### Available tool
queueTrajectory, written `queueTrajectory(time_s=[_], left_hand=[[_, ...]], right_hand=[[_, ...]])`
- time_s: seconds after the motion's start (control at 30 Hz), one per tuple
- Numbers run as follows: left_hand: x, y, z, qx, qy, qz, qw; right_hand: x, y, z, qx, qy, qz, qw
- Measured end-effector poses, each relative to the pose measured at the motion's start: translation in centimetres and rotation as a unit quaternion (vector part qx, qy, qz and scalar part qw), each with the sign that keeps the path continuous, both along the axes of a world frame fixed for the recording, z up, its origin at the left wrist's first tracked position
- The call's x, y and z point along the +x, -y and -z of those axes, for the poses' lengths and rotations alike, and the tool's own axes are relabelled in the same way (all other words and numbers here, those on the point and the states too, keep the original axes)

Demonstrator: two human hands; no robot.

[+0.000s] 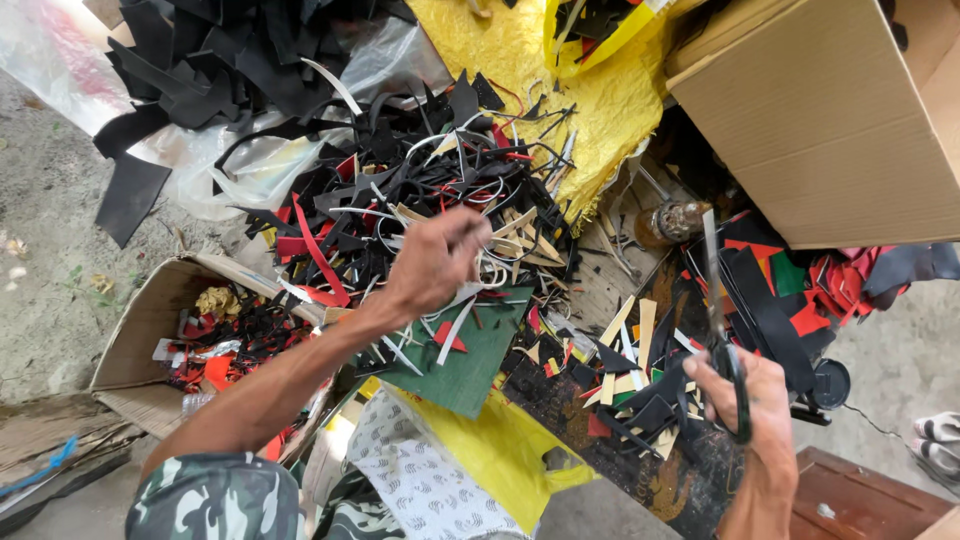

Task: The person uses shears to cut various colored strips of flexible material into smaller pieces. The cut pieces are dropped onto a pile on the work surface.

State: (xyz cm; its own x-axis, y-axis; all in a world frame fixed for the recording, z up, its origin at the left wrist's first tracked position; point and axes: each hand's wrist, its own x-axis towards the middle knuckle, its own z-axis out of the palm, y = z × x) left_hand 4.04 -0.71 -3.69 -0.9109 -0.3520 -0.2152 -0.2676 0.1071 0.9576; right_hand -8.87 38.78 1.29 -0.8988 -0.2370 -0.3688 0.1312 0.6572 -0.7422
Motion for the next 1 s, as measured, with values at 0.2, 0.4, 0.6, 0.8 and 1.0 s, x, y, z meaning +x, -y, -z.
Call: queueTrajectory(time_s=[0.2, 0.4, 0.6, 0.8, 1.0], left_hand=[[-5.2, 0.4, 0.0, -0.339, -0.082, 0.107, 0.931], [-7.6, 1.8, 1.1, -0.230, -0.016, 0.093, 0.969], [-8.6, 6.7, 0.4, 0.139, -0.059, 0.011, 0.988], [-8.7, 7.5, -0.5, 0.126, -0.135, -0.035, 0.982], [-9.0, 7.9, -3.1, 0.127, -0.220, -0.050, 0.966]], right_hand=[[1.3, -1.4, 0.1, 0.271, 0.042, 0.019, 0.961], [3.8, -0.1, 0.5, 0.082, -0.041, 0.106, 0.990], [3.6, 3.0, 2.1, -0.011, -0.043, 0.064, 0.997], [4.1, 8.6, 5.4, -0.072, -0.027, 0.009, 0.997], [5.1, 12.3, 6.7, -0.141, -0.005, -0.075, 0.987]])
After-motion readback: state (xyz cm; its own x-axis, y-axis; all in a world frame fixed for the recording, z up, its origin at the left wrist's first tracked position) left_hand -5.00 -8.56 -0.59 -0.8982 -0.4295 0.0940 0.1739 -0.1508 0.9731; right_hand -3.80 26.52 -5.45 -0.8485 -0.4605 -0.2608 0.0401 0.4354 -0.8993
